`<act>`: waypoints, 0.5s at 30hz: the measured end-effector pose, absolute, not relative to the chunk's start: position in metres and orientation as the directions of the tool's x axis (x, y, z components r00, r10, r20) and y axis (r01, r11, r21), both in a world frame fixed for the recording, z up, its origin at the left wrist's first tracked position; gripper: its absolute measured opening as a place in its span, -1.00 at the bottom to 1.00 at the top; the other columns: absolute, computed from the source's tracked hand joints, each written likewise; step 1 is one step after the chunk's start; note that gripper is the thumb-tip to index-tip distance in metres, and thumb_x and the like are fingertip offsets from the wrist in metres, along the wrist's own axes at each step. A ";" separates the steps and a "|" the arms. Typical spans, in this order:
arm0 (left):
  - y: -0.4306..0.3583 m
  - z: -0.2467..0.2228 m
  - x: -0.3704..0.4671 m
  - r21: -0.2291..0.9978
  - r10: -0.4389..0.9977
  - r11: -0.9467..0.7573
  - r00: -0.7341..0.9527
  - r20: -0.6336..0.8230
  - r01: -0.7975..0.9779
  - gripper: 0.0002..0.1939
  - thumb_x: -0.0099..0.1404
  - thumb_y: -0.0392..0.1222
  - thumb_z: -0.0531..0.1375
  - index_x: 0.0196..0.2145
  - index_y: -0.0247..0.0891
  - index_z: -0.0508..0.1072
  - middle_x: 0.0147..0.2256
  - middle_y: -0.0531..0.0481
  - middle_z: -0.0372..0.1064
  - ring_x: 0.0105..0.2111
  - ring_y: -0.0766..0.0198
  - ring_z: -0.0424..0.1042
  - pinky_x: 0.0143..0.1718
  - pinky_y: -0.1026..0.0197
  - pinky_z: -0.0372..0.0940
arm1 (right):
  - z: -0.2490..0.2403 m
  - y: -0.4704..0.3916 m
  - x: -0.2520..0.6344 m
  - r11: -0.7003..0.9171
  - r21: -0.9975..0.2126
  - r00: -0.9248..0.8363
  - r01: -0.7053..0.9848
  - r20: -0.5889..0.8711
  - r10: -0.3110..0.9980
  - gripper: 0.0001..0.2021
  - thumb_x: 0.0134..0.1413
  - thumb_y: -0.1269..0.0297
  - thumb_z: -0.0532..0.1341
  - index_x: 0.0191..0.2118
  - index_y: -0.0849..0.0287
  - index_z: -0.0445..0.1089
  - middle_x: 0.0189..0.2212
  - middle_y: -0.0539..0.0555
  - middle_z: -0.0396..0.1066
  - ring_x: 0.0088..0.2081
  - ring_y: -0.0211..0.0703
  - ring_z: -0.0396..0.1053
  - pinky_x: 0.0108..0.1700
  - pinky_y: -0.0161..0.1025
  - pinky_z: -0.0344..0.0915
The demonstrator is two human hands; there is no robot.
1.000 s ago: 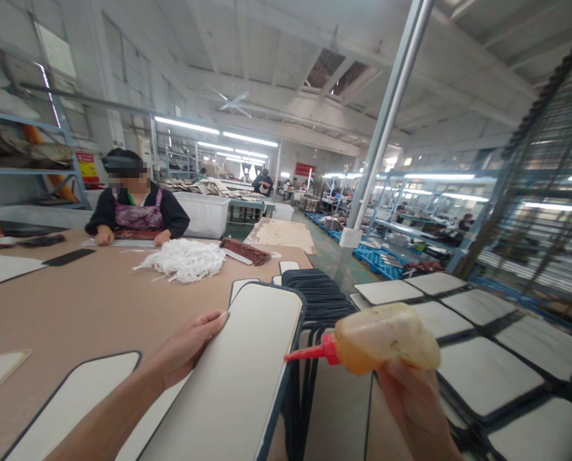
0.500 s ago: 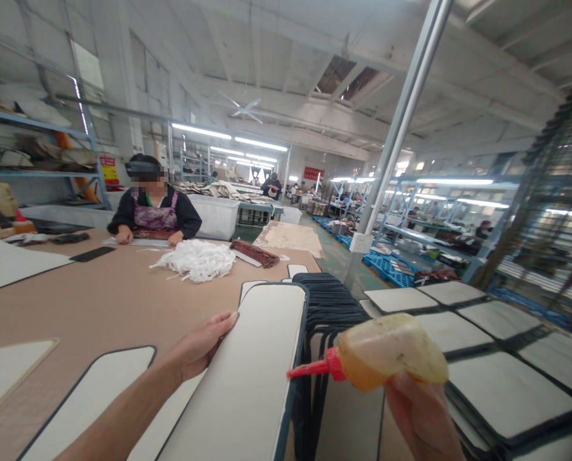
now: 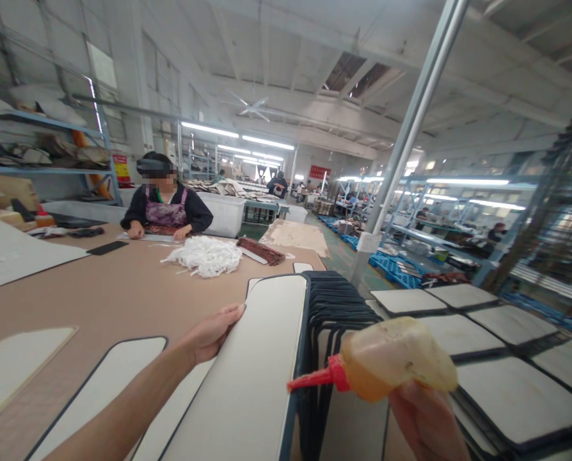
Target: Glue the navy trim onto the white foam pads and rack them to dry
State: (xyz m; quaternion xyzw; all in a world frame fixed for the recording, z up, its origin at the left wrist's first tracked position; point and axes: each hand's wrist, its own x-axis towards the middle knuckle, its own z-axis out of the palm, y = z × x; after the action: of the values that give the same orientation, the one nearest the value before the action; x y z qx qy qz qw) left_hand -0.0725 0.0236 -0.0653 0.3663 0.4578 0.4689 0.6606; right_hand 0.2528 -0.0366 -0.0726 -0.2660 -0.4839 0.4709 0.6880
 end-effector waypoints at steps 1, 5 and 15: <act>0.024 -0.066 -0.073 0.913 0.955 0.293 0.141 -0.263 -0.285 -0.90 0.31 -0.22 0.12 -0.32 -0.30 0.38 -0.46 -0.03 0.50 -0.54 0.31 0.46 -0.54 0.32 0.36 | -0.073 -0.038 0.252 0.404 -0.828 0.080 -0.388 0.407 0.910 -0.61 -0.25 0.23 0.42 -0.17 0.10 0.52 -0.35 0.17 0.55 -0.31 0.10 0.50 -0.15 0.02 0.44; 0.028 -0.066 -0.074 0.909 0.952 0.303 0.141 -0.272 -0.286 -0.91 0.32 -0.25 0.11 -0.32 -0.30 0.38 -0.49 0.00 0.49 -0.54 0.31 0.47 -0.55 0.32 0.36 | -0.069 -0.049 0.242 0.409 -0.812 0.123 -0.417 0.395 0.910 -0.62 -0.27 0.24 0.43 -0.19 0.06 0.52 -0.35 0.15 0.56 -0.28 0.09 0.50 -0.18 -0.03 0.45; 0.036 -0.062 -0.074 0.895 0.951 0.306 0.134 -0.277 -0.324 -0.90 0.29 -0.31 0.12 -0.39 -0.31 0.39 -0.55 0.00 0.47 -0.58 0.30 0.45 -0.57 0.32 0.36 | -0.096 -0.048 0.273 0.372 -0.912 0.109 -0.173 0.358 0.928 -0.76 -0.21 0.19 0.38 -0.29 0.00 0.55 -0.38 0.16 0.56 -0.37 0.11 0.50 -0.42 -0.08 0.50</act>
State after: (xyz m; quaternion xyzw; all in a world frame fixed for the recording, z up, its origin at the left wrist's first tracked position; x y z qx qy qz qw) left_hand -0.0743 0.0355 -0.0620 0.3459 0.4536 0.4767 0.6688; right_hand 0.2732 -0.0484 -0.0958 -0.3660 -0.5152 0.4244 0.6485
